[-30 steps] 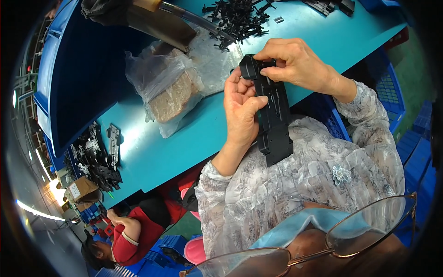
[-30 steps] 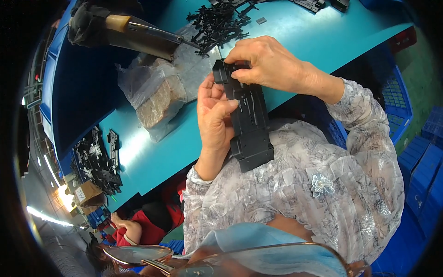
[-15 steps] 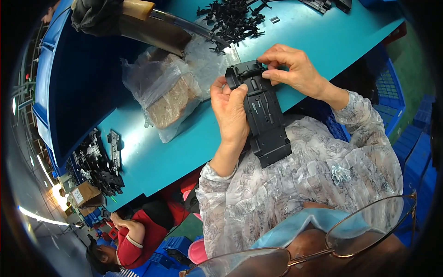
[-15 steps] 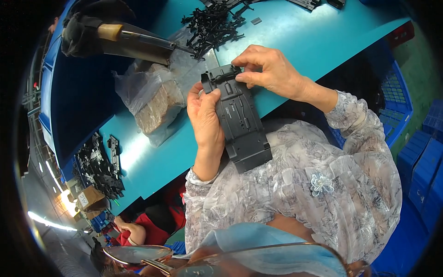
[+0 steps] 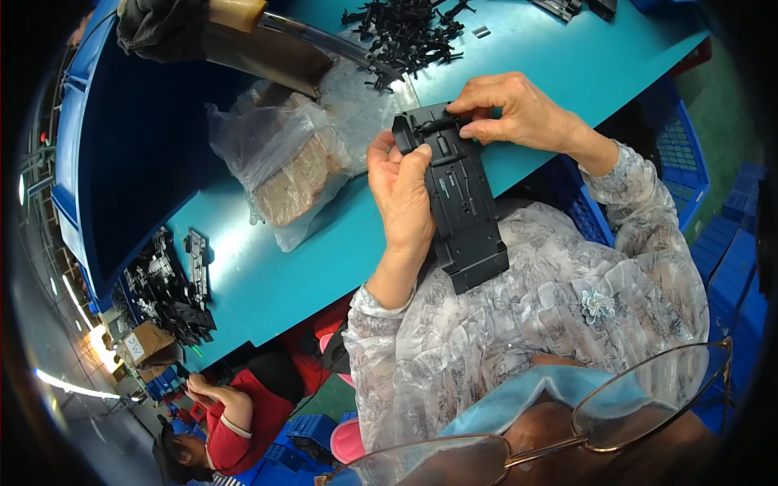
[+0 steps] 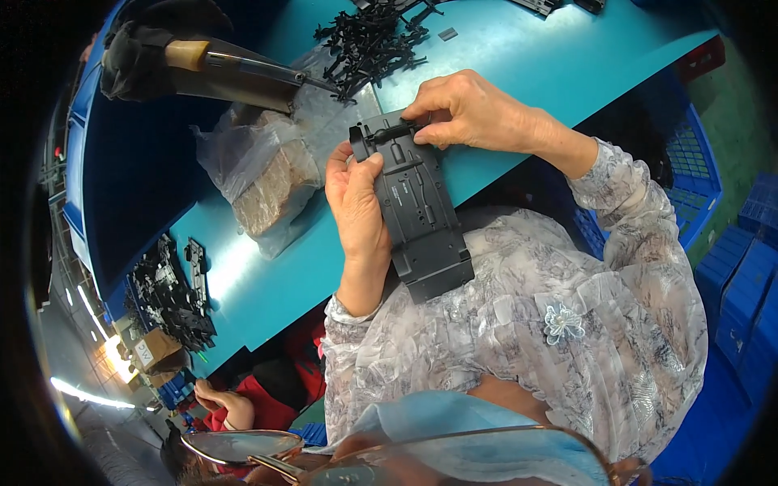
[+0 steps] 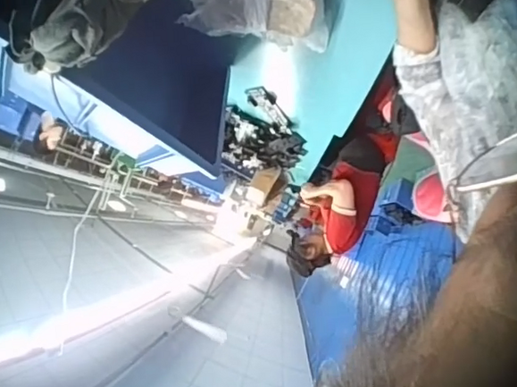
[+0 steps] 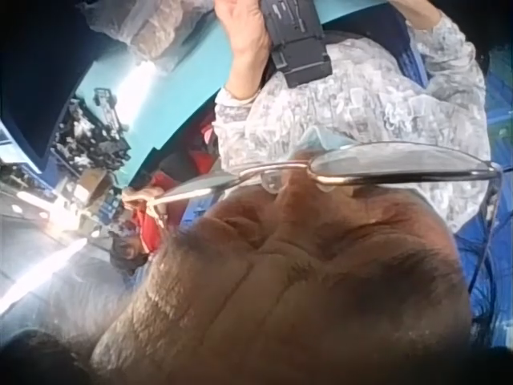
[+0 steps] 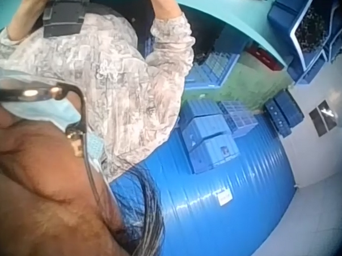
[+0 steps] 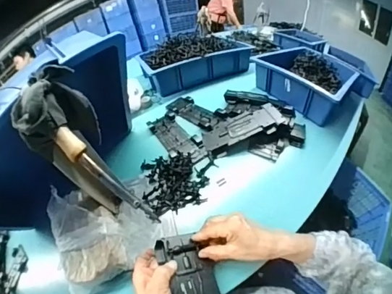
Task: The person assembles small plastic connectors and plastic gears onto the chassis of a toy vehicle by hand, taking the components from storage bins.
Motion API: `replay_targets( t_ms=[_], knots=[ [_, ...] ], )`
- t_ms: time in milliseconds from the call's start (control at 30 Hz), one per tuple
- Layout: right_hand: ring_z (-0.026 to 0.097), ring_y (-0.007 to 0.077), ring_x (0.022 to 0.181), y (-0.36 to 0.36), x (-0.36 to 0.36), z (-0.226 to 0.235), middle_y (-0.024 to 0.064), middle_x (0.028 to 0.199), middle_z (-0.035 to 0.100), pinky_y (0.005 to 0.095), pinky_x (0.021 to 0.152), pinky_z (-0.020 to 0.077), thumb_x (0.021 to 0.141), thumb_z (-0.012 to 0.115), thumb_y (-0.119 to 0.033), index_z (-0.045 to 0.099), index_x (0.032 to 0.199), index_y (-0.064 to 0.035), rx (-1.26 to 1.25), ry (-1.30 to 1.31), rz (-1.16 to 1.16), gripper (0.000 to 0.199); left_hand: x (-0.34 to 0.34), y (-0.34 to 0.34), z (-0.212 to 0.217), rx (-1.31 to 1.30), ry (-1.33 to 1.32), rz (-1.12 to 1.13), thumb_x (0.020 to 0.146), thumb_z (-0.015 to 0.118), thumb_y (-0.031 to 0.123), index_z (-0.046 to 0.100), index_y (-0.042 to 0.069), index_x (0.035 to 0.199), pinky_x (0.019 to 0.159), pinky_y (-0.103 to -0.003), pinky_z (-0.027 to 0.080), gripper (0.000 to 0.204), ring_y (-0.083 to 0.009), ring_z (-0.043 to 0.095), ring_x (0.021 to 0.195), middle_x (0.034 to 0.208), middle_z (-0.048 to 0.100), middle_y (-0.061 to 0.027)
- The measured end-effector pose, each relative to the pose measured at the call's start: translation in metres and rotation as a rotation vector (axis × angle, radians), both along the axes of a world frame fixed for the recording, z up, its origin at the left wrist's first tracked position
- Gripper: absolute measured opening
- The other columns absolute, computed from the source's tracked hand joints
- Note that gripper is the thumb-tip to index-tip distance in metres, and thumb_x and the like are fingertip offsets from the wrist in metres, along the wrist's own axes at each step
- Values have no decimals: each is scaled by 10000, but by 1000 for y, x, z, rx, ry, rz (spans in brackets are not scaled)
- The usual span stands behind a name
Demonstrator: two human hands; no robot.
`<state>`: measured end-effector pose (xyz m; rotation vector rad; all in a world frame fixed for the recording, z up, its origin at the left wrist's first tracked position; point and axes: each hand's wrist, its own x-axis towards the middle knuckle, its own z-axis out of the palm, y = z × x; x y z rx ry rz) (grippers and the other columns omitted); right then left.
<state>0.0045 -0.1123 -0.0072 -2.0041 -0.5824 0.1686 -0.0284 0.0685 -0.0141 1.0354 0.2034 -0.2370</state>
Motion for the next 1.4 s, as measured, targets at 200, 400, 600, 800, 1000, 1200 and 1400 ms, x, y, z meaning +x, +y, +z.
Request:
replay_targets(
  t_ms=[200,400,600,800,1000,1200,1400],
  knots=[
    [563,203,614,3,2,4,122,733,570,283,544,457,655,616,-89,581,863,43,3,-74,-42,249,2,1,2,-1,0,-2,731,455,-29,250,-68,1086,646,-217,450,412,-121,536,732,881,537,-133],
    [566,231,630,6,2,6,138,730,569,295,552,458,659,613,-88,575,828,56,-53,-88,-37,226,2,1,0,-4,17,-15,735,451,-20,234,-80,1110,654,-218,448,437,-125,536,746,902,530,-137],
    [532,265,609,8,-3,2,103,727,517,334,564,439,690,581,-87,538,853,25,-271,-407,69,202,0,4,-1,16,13,-6,740,449,-16,231,-80,1114,668,-216,440,437,-119,527,755,909,523,-129],
    [495,244,727,24,-22,3,103,794,475,324,629,400,665,510,-28,527,870,-4,-268,-623,-164,207,2,-1,1,10,-20,-24,740,462,-13,237,-80,1110,671,-210,432,438,-112,521,748,904,524,-120],
    [483,245,695,36,-36,11,119,772,484,325,620,387,671,544,-94,509,951,15,-340,-601,-223,302,0,-6,6,83,-30,5,744,442,-38,257,-74,1101,704,-226,422,403,-123,517,790,910,529,-124],
    [470,301,770,35,-50,19,169,853,465,368,690,391,706,575,-269,471,1028,14,-286,-474,-248,441,-8,-17,5,28,-100,28,785,493,24,308,-7,1102,662,-211,430,369,-100,523,763,875,527,-64],
    [522,225,758,20,-44,23,156,819,500,315,656,434,668,617,-299,434,1016,49,247,181,-246,525,-14,-19,6,5,-222,-167,865,433,158,377,18,1116,658,-200,439,292,-93,526,790,877,530,-22]
  ],
)
